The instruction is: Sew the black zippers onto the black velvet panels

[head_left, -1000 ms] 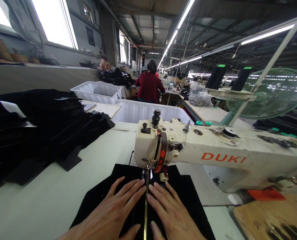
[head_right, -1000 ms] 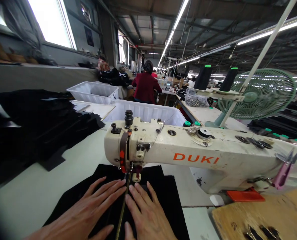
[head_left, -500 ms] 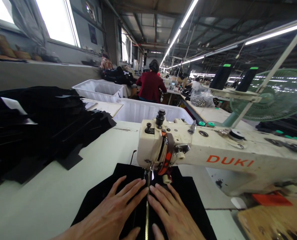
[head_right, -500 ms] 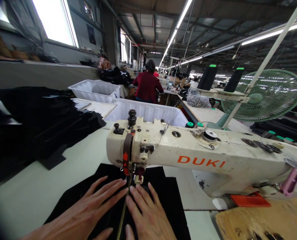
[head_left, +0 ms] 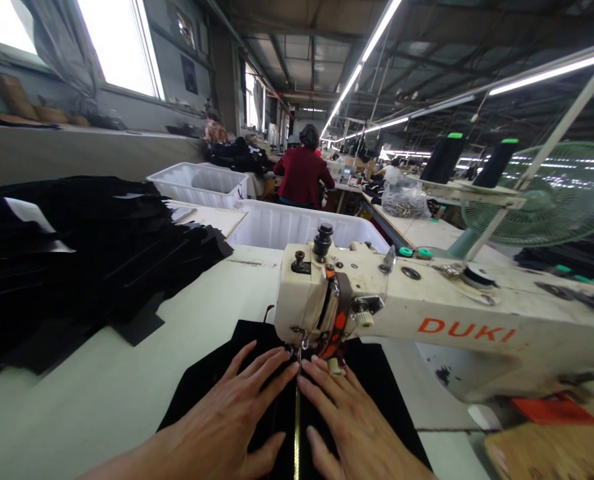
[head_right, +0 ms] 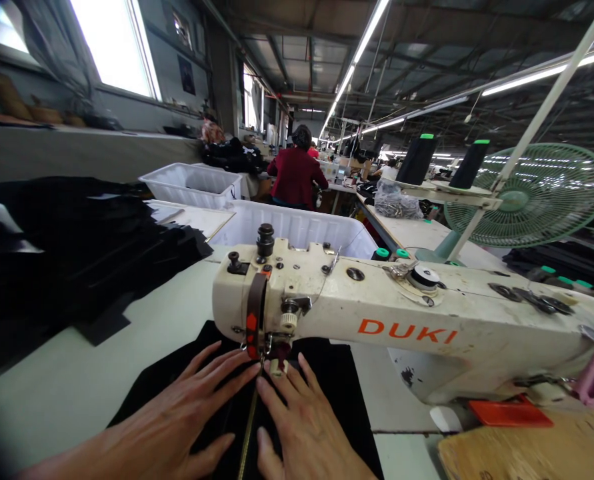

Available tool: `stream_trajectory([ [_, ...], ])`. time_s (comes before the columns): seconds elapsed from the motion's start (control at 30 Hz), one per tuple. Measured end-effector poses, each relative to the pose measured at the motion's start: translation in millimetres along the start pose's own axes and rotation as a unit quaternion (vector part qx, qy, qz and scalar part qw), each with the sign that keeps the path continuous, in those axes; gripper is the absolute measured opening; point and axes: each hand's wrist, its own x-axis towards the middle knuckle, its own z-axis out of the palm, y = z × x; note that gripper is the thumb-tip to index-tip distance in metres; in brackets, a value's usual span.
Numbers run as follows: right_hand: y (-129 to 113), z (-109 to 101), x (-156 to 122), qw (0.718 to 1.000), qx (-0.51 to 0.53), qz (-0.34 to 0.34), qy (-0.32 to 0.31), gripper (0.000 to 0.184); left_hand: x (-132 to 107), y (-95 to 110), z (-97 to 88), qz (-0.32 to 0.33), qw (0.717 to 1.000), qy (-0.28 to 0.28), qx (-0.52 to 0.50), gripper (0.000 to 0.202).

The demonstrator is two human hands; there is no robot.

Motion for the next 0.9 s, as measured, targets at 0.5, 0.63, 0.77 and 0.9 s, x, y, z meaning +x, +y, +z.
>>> stream_trajectory([
  [0.5,3.9,-4.7,2.2,0.998,-0.008,0.009,-0.056,0.065,8.1,-4.4,0.9,0.001,0.999,-0.035,0.026,0.073],
  [0.63,-2.0,-11.6,6.5,0.997,0.005,0.025,-0.072,0.055,12.7,-2.6,-4.3,0.001,0.998,-0.034,0.045,0.066],
  [0.77,-22.8,-16.1,-5.3,0.995,0.038,0.065,-0.061,0.043,-8.0,23.6,-1.7,-0.029,0.998,-0.040,0.049,0.051],
  [0.9,-51.6,-17.0,-36.3,0.987,0.133,0.083,-0.047,0.050,-54.9,64.7,8.5,-0.021,1.000,-0.017,0.008,0.077],
])
